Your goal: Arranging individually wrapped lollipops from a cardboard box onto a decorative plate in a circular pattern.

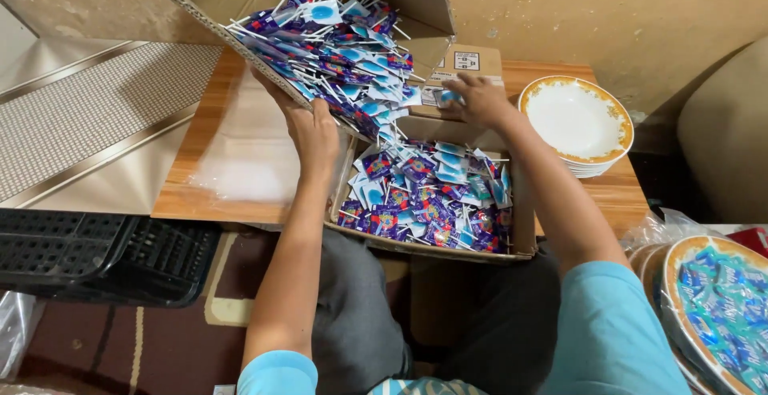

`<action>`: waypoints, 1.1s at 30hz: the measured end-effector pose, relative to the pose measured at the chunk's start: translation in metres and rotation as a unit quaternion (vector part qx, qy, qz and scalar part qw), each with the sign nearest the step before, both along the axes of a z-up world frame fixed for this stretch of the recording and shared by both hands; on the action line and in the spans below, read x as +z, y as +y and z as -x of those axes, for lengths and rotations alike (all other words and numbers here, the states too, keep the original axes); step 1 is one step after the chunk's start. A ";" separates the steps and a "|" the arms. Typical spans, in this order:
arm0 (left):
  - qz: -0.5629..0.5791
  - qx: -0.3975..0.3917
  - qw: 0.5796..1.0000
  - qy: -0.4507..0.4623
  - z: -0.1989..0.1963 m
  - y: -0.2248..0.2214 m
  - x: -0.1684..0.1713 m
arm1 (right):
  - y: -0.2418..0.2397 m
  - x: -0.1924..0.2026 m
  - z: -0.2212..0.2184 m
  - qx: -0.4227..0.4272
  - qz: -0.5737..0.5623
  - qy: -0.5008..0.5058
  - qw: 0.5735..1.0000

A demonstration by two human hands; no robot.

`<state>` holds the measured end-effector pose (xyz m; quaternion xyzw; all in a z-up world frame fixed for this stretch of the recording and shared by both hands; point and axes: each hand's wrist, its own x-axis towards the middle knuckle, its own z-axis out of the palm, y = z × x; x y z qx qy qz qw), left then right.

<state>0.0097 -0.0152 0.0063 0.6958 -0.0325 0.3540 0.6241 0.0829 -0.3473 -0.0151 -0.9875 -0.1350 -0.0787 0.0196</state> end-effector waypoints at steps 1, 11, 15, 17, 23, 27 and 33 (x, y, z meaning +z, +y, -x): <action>-0.001 0.000 1.000 0.000 0.000 0.001 0.001 | 0.007 -0.007 0.004 0.000 -0.001 0.000 1.000; -0.010 0.012 0.999 0.035 0.012 0.002 0.014 | 0.072 0.059 0.044 0.052 0.100 0.016 0.994; -0.002 -0.012 0.999 0.032 0.029 -0.004 0.029 | 0.105 0.105 0.006 0.157 -0.204 -0.066 0.964; -0.006 -0.004 0.999 0.050 0.017 0.000 0.019 | 0.114 0.096 -0.014 0.129 -0.203 -0.033 0.970; 0.008 -0.007 0.998 0.065 0.026 -0.002 0.035 | 0.149 0.083 -0.034 0.095 -0.265 0.099 0.954; 0.012 -0.013 0.999 0.046 0.027 -0.011 0.033 | 0.156 0.066 -0.041 0.131 -0.226 0.111 0.959; 0.001 0.025 1.000 0.017 0.011 -0.017 0.017 | 0.162 0.002 -0.052 0.063 -0.216 0.036 0.974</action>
